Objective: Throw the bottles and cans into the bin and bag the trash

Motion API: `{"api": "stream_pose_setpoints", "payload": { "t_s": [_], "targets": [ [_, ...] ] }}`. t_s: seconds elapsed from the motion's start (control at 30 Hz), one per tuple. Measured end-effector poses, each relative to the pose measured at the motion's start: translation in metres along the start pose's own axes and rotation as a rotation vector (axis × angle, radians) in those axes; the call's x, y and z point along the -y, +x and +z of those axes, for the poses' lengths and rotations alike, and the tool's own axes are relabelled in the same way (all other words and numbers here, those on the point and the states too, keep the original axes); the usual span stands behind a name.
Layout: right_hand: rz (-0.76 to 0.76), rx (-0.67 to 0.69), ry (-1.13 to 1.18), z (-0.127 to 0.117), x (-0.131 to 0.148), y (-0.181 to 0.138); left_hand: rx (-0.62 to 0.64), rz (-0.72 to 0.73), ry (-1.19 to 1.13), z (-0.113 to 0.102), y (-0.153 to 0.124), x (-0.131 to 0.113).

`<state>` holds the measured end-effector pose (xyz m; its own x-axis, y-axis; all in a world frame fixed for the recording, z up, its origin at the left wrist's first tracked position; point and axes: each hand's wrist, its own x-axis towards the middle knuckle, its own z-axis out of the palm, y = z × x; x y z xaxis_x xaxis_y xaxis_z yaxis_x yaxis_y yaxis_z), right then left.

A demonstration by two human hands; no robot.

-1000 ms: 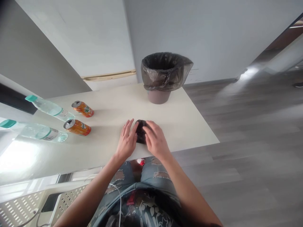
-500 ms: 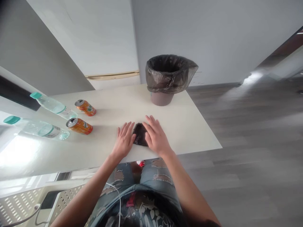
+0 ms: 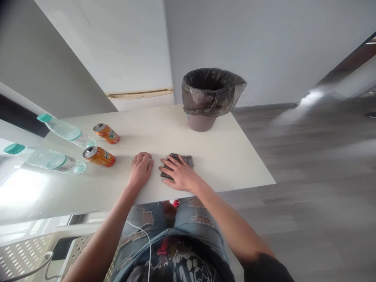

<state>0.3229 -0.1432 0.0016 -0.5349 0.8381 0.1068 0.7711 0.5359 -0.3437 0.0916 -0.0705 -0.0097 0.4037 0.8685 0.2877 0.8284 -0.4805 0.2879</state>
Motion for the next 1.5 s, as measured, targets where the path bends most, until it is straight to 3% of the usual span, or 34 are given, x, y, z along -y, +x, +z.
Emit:
{"api": "stream_pose_setpoints", "payload": {
  "t_s": [0.17, 0.33, 0.5, 0.67, 0.77, 0.83, 0.97, 1.0, 1.03, 1.1, 1.2, 1.33, 1.5],
  "targets": [
    [0.084, -0.081, -0.041, 0.006, 0.007, 0.001, 0.004, 0.004, -0.002, -0.001, 0.001, 0.002],
    [0.260, -0.126, -0.087, 0.005, -0.001, -0.005, -0.004, 0.013, -0.009, 0.002, 0.000, 0.006],
    [0.452, -0.144, -0.158, -0.011, -0.043, -0.037, -0.006, 0.014, -0.014, 0.004, 0.000, 0.008],
    [0.765, -0.184, -0.264, -0.029, -0.093, -0.079, 0.000, 0.014, -0.005, 0.003, 0.000, 0.009],
    [0.900, -0.197, -0.266, -0.039, -0.109, -0.097, -0.002, 0.019, 0.005, 0.004, 0.001, 0.010],
    [0.900, -0.290, -0.268, -0.049, -0.114, -0.109, -0.006, 0.021, 0.008, 0.005, 0.001, 0.010],
    [0.869, -0.766, -0.380, -0.082, -0.120, -0.143, -0.007, 0.023, -0.001, 0.006, 0.001, 0.011],
    [0.837, -0.799, -0.410, -0.090, -0.122, -0.151, -0.007, 0.025, -0.003, 0.006, 0.000, 0.011],
    [0.785, -0.754, -0.425, -0.096, -0.124, -0.156, -0.008, 0.026, -0.005, 0.006, 0.000, 0.011],
    [0.653, -0.513, -0.411, -0.100, -0.127, -0.159, -0.014, 0.021, -0.005, 0.006, 0.001, 0.011],
    [0.540, -0.212, -0.342, -0.088, -0.130, -0.149, -0.014, 0.017, -0.008, 0.006, 0.001, 0.012],
    [0.536, -0.116, -0.295, -0.061, -0.136, -0.135, -0.007, 0.015, -0.022, 0.005, 0.001, 0.012],
    [0.583, -0.112, -0.290, -0.047, -0.144, -0.133, -0.008, 0.015, -0.019, 0.005, 0.000, 0.012]
  ]
}}
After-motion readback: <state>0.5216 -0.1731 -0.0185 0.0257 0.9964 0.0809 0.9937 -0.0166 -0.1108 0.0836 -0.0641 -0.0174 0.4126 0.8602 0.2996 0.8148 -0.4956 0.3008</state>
